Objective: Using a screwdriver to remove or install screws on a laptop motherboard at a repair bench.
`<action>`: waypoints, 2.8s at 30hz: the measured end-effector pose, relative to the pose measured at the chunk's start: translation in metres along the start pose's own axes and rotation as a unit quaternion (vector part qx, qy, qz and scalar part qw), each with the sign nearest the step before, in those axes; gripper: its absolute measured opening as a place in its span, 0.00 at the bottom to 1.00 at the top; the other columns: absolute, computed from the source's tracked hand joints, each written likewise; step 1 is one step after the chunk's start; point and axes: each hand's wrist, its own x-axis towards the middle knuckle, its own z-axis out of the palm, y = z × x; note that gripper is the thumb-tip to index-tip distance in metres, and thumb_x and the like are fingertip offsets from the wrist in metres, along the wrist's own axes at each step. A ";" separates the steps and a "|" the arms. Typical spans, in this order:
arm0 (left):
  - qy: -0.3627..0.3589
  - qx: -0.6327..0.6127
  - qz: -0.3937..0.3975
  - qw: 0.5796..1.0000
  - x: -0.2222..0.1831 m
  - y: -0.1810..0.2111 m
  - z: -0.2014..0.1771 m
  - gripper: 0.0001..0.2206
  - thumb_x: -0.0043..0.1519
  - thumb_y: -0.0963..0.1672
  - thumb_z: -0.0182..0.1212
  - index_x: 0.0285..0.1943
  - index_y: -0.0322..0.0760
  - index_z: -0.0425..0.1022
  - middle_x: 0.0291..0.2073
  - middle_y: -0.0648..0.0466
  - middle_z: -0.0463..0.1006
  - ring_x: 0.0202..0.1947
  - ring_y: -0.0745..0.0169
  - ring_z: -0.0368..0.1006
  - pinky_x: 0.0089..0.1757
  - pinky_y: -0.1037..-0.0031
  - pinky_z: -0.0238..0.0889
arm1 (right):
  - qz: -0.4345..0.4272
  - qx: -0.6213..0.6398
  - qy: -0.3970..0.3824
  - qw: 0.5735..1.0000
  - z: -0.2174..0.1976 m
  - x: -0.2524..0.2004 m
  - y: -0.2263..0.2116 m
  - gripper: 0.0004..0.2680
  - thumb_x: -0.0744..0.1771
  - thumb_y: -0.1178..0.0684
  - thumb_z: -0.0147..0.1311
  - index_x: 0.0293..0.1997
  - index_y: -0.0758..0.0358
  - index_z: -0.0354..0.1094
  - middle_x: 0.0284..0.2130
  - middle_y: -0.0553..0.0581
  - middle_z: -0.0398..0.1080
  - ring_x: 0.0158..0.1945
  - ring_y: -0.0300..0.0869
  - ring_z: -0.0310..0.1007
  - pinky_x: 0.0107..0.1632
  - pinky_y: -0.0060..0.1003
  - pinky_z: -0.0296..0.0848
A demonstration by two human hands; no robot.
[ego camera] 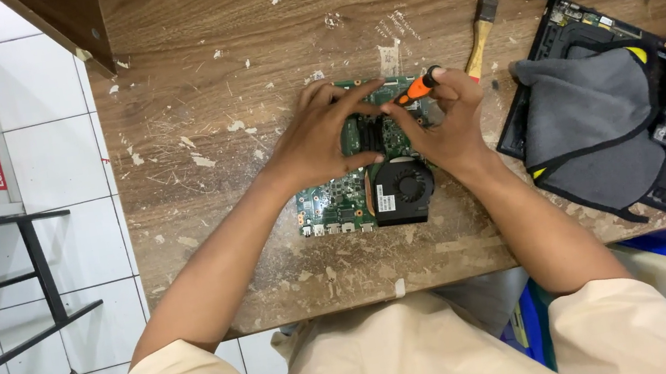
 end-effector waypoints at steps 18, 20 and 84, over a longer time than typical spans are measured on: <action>0.022 0.008 0.034 0.999 -0.001 0.000 0.000 0.28 0.69 0.39 0.66 0.80 0.40 0.64 0.57 0.48 0.86 0.62 0.45 0.71 0.71 0.46 0.39 | -0.009 0.101 0.013 0.995 -0.012 0.021 -0.025 0.28 0.71 0.66 0.67 0.69 0.67 0.40 0.41 0.68 0.72 0.33 0.55 0.82 0.40 0.45 0.81; 0.027 0.008 0.036 0.999 -0.002 -0.002 0.002 0.28 0.70 0.39 0.66 0.81 0.40 0.64 0.57 0.49 0.86 0.62 0.46 0.72 0.71 0.46 0.39 | 0.000 0.171 -0.004 0.985 -0.015 0.013 -0.016 0.29 0.71 0.68 0.65 0.70 0.66 0.37 0.42 0.69 0.72 0.37 0.56 0.82 0.43 0.47 0.83; 0.230 0.057 0.232 0.943 -0.021 0.033 0.013 0.18 0.65 0.31 0.75 0.58 0.37 0.76 0.41 0.52 0.82 0.42 0.56 0.74 0.49 0.67 0.60 | -0.111 0.247 -0.234 0.934 -0.019 0.029 -0.051 0.25 0.75 0.73 0.51 0.77 0.55 0.44 0.61 0.72 0.67 0.64 0.60 0.78 0.67 0.50 0.83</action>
